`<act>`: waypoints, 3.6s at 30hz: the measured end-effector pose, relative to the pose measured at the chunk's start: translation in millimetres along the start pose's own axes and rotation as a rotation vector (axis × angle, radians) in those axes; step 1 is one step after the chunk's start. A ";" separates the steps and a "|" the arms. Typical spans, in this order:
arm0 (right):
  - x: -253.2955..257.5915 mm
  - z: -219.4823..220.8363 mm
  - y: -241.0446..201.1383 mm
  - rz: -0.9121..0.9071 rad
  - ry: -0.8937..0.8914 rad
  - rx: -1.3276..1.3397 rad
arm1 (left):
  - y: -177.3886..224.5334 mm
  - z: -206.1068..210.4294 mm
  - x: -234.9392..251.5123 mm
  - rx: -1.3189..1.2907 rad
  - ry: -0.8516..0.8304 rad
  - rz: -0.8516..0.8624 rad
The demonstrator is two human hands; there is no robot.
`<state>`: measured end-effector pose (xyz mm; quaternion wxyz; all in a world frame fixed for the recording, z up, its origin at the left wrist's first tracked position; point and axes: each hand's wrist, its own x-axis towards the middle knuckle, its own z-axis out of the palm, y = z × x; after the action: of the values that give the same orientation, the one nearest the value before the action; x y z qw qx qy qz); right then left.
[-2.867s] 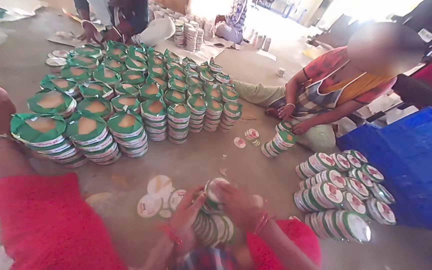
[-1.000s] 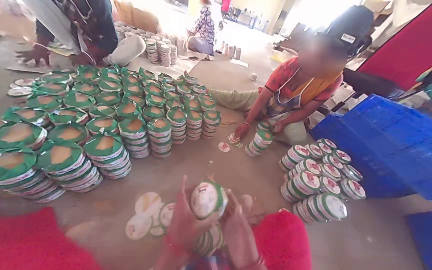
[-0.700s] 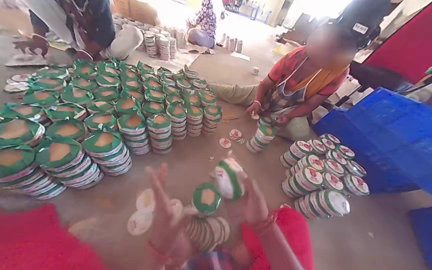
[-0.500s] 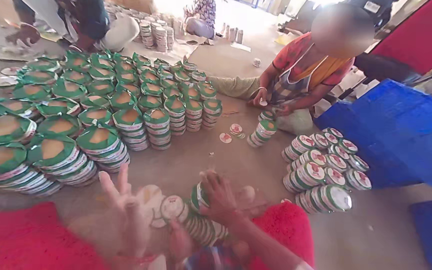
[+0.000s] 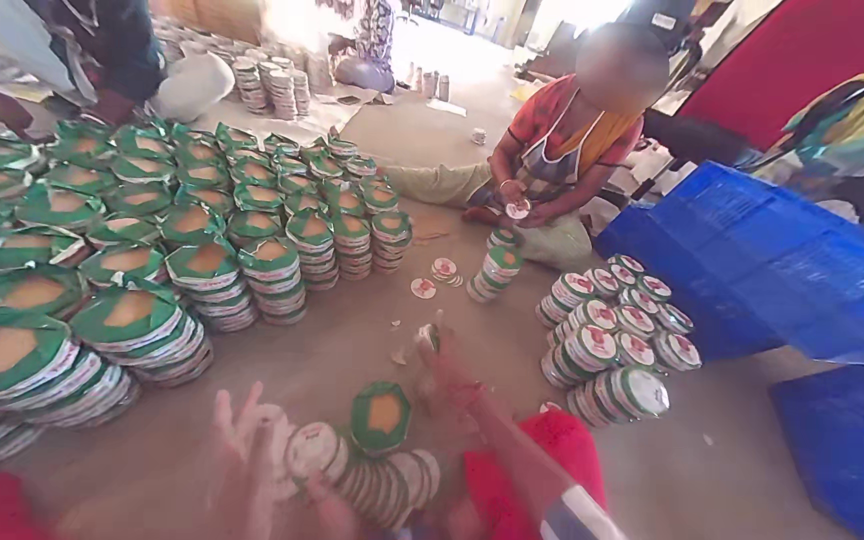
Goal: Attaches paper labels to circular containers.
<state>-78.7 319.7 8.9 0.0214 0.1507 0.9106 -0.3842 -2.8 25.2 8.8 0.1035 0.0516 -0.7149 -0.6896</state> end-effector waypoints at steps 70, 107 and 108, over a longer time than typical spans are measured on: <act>-112.9 38.8 -22.8 -1.004 0.109 -0.768 | -69.8 60.3 -21.0 0.178 -0.425 0.027; -123.9 21.4 6.6 -0.821 -0.090 -0.309 | -66.5 58.6 -18.9 0.205 -0.461 0.007; -124.7 20.5 10.8 -0.783 -0.066 -0.203 | -65.6 59.0 -18.9 0.204 -0.458 0.001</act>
<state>41.8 280.2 6.3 -0.0824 -0.2226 0.9313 -0.2764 -1.8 84.0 -59.7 -0.0667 -0.0963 -0.7857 -0.6074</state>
